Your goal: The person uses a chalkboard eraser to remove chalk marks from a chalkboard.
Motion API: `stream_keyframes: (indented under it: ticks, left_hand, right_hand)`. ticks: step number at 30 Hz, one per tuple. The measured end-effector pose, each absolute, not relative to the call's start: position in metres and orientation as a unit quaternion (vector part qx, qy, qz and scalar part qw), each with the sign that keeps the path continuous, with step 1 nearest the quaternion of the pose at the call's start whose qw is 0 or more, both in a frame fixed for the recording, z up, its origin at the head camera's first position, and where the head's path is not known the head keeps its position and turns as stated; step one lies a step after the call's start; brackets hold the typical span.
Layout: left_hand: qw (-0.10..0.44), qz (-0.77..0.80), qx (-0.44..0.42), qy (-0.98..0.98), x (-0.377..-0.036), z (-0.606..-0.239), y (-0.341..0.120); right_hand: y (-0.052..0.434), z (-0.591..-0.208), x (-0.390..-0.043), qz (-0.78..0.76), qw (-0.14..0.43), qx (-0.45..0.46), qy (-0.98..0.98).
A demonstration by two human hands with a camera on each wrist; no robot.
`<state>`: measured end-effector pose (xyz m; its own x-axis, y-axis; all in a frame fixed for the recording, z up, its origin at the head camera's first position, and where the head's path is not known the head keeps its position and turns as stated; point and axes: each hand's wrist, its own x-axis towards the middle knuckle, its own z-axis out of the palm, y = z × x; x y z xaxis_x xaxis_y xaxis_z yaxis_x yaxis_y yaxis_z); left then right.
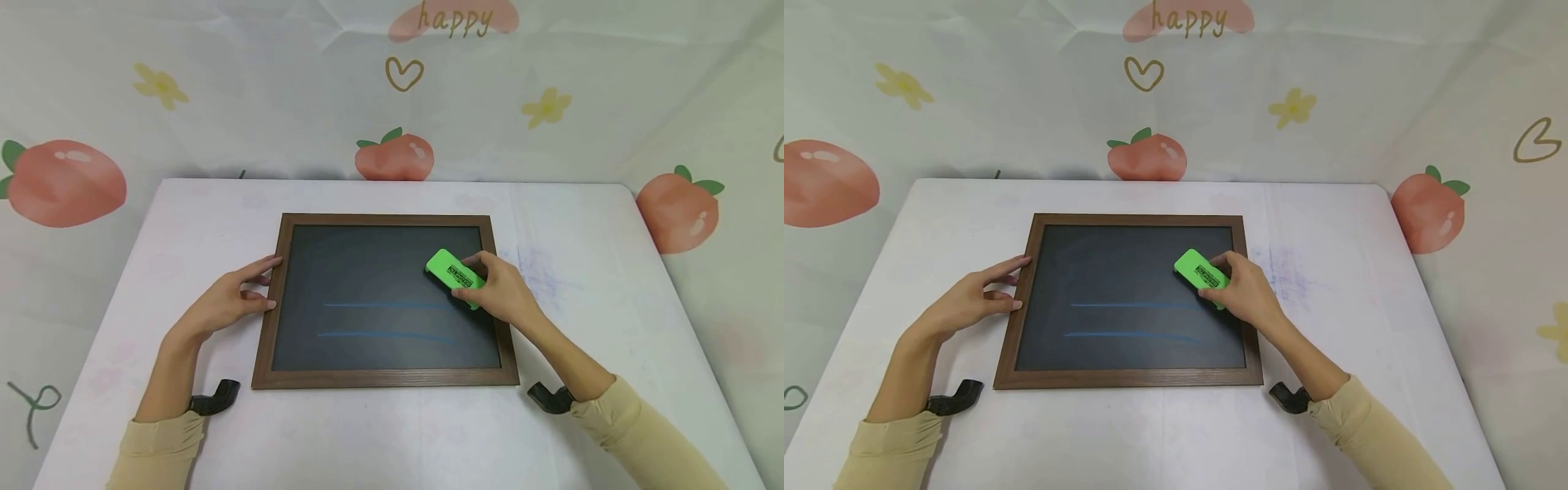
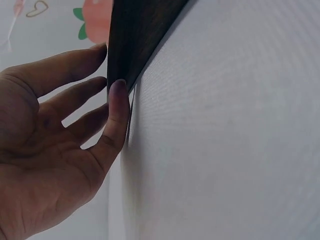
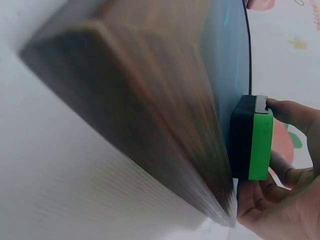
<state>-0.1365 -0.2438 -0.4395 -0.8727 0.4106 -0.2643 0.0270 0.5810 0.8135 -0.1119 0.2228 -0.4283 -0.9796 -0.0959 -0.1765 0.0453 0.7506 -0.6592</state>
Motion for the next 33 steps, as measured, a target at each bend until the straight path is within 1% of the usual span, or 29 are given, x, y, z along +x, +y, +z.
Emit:
stream_keyframes:
  ticks: [17, 33]
  left_hand:
    - [0.22, 0.434, 0.118, 0.866, -0.139, -0.437, -0.243]
    - [0.22, 0.437, 0.119, 0.864, -0.138, -0.437, -0.243]
  right_hand:
    - [0.206, -0.428, -0.098, -0.341, 0.086, -0.049, 0.935]
    - [0.192, -0.426, -0.097, -0.325, 0.079, -0.062, 0.94]
